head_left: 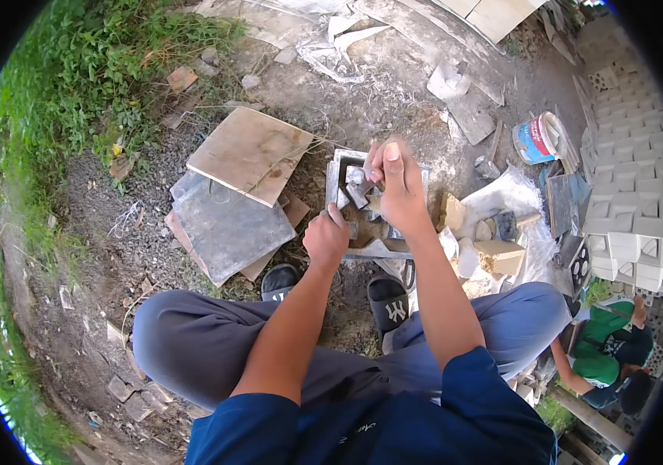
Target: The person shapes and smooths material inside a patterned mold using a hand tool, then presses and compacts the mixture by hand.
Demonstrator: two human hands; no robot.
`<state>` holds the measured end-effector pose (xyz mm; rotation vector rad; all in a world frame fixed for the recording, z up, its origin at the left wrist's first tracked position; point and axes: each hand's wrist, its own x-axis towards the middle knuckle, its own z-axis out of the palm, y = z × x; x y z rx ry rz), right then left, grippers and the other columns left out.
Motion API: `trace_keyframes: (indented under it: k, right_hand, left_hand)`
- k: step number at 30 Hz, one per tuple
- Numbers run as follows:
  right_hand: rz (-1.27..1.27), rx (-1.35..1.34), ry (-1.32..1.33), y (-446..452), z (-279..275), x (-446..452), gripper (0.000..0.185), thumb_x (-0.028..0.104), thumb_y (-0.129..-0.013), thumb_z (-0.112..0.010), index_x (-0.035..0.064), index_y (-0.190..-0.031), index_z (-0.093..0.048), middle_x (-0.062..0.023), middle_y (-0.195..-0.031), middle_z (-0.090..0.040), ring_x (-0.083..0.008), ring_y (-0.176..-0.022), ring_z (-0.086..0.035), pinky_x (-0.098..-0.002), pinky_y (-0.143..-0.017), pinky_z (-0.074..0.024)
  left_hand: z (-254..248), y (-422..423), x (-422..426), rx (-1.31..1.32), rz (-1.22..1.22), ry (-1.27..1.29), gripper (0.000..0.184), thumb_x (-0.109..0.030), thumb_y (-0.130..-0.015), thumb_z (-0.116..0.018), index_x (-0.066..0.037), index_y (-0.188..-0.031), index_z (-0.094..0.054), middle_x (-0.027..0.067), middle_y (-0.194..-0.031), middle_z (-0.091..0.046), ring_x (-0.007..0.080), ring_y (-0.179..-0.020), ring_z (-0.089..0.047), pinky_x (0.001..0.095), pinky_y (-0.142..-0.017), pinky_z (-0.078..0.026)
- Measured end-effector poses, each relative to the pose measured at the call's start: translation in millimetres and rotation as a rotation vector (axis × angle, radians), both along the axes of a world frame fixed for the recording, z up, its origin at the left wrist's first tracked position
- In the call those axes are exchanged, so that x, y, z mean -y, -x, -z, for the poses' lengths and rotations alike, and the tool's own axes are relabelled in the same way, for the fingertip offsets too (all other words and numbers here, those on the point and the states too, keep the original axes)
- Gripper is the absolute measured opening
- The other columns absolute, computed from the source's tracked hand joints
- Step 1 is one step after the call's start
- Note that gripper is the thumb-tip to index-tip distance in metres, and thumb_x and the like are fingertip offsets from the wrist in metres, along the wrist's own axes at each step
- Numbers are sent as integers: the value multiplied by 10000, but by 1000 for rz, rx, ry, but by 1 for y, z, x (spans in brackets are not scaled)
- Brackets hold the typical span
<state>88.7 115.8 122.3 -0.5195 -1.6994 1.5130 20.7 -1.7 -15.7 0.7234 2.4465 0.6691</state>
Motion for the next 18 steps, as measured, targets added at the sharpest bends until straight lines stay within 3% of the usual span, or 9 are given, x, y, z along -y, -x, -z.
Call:
trace_keyframes:
  k: [4, 8, 13, 16, 18]
  right_hand:
    - [-4, 97, -46, 10, 0, -9, 466, 499, -1143, -381, 75, -965, -458, -10, -831, -472, -107, -757, -433, -276, -719, -409]
    - [15, -11, -56, -2, 16, 3, 464, 499, -1139, -399, 64, -1007, -492, -17, -884, -493, -105, -788, -455, -279, -742, -425]
    - [6, 87, -61, -3, -5, 7, 458, 488, -1142, -399, 46, -1087, -503, -18, -923, -501, -113, -823, -448, -284, -776, -427]
    - [83, 8, -6, -9, 7, 13, 451, 470, -1149, -397, 53, -1024, -513, -25, -912, -496, -130, -869, -476, -292, -855, -421]
    - [87, 113, 41, -9, 16, 6, 442, 451, -1150, -412, 41, -1025, -521, -40, -932, -526, -139, -857, -503, -311, -829, -443]
  left_hand:
    - [0, -1, -6, 6, 5, 2, 581, -429, -1096, -378, -8, -960, -756, 272, -920, -746, 495, -881, -724, 594, -819, -570]
    - [2, 0, -1, -18, 2, -8, 574, -422, -1095, -388, -8, -943, -755, 271, -907, -744, 497, -865, -721, 588, -805, -573]
    - [0, 0, -6, -13, 4, -11, 615, -429, -1104, -346, -4, -960, -766, 303, -916, -734, 517, -917, -703, 600, -837, -560]
    - [5, -4, 3, -5, 4, -19, 626, -425, -1104, -342, 14, -961, -763, 316, -910, -729, 530, -916, -698, 603, -845, -558]
    - [2, 0, -2, 18, -24, -14, 629, -427, -1101, -338, 21, -975, -760, 326, -921, -726, 541, -926, -692, 608, -861, -551]
